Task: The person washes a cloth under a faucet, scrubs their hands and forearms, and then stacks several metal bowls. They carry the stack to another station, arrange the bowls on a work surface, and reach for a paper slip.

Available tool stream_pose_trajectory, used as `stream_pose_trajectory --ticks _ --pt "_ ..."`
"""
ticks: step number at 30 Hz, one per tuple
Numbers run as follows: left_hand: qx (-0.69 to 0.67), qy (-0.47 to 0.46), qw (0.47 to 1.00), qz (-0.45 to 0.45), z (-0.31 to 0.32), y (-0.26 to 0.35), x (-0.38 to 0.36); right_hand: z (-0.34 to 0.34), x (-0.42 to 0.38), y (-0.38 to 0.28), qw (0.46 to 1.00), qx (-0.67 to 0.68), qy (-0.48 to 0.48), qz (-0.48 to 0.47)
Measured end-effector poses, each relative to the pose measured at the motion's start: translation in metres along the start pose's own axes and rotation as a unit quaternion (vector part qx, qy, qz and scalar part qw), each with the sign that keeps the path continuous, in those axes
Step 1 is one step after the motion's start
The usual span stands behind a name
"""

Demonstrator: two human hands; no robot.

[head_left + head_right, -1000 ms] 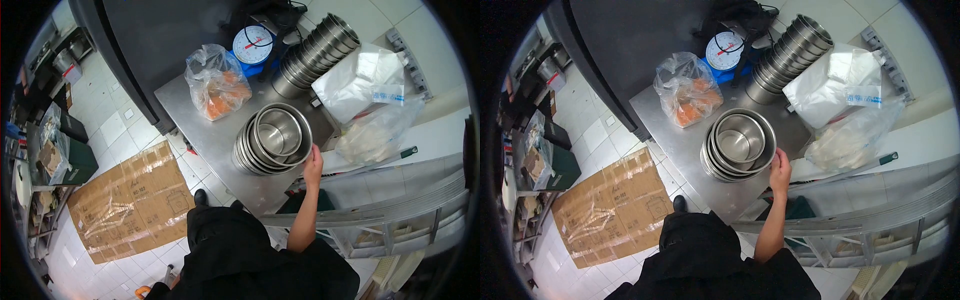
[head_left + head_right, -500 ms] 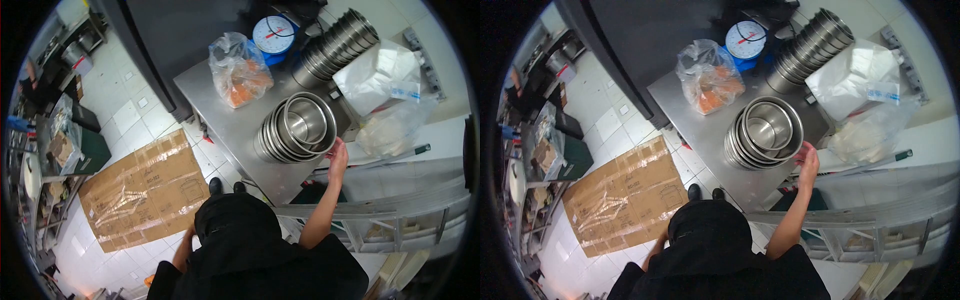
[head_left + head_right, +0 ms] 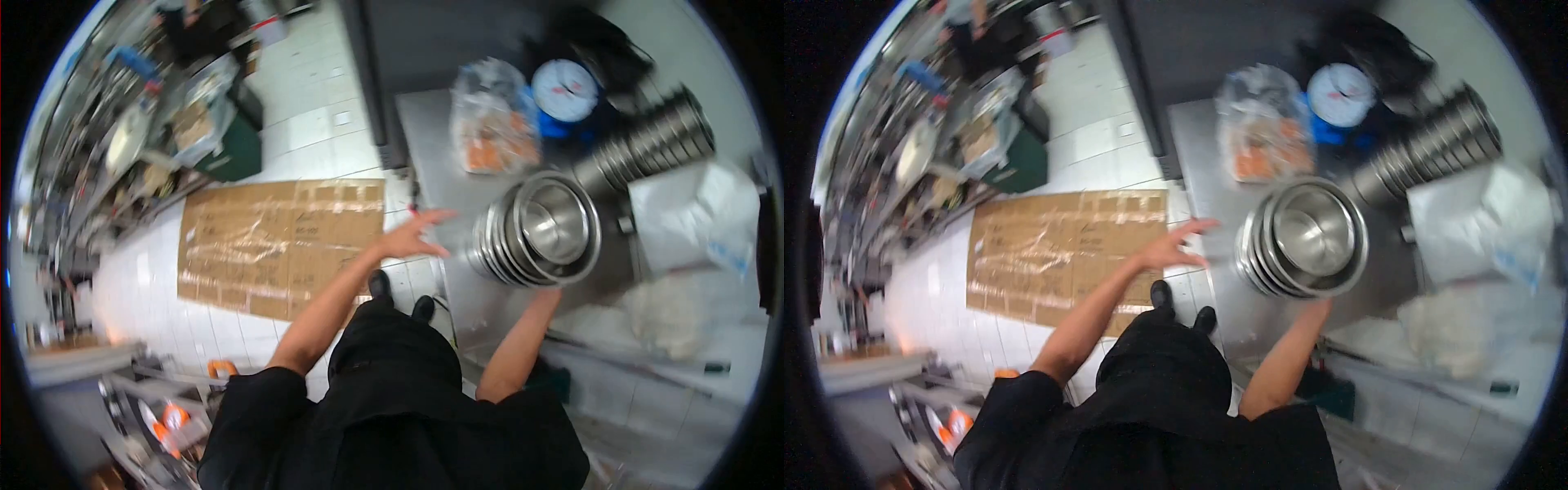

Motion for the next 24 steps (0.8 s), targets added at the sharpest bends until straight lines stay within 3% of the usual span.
stream_pose_trajectory --ticks 1,2,5,9,11,13,15,17,24 --pt "0.044 -0.002 0.992 0.121 0.018 -0.011 0.006 0.008 0.0 0.003 1.0 -0.007 -0.012 0.005" --pt "0.09 0.003 0.982 0.165 0.035 -0.028 0.01 0.014 -0.008 0.009 1.0 -0.015 -0.023 0.013" --pt "0.038 0.117 0.971 0.204 0.044 -0.018 -0.023 0.047 -0.032 0.031 0.996 -0.05 -0.063 0.037" --pt "-0.047 0.143 0.942 0.299 0.009 0.002 -0.09 0.104 -0.064 0.07 0.985 -0.097 -0.122 0.075" --pt "-0.166 0.157 0.933 0.278 -0.012 -0.009 -0.123 0.145 -0.082 0.094 0.975 -0.122 -0.162 0.093" --pt "-0.139 0.223 0.917 0.3 -0.037 -0.024 -0.164 0.198 -0.099 0.12 0.961 -0.145 -0.209 0.109" --pt "-0.104 0.265 0.925 0.252 -0.066 -0.042 -0.203 0.255 -0.12 0.149 0.947 -0.16 -0.251 0.118" --pt "-0.076 0.357 0.895 0.257 -0.099 -0.036 -0.254 0.311 -0.142 0.173 0.934 -0.173 -0.286 0.127" --pt "-0.045 0.549 0.786 0.279 -0.21 -0.052 -0.401 0.5 -0.226 0.256 0.862 -0.204 -0.436 0.16"
Point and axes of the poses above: each hand's wrist, its own x-axis towards the middle knuckle, its own z-axis out of the palm, y = z × x, the point moved 5 cm from there along x, towards the middle knuckle, and after that the axes turned 10 degrees about -x, right-handed, at the moved point
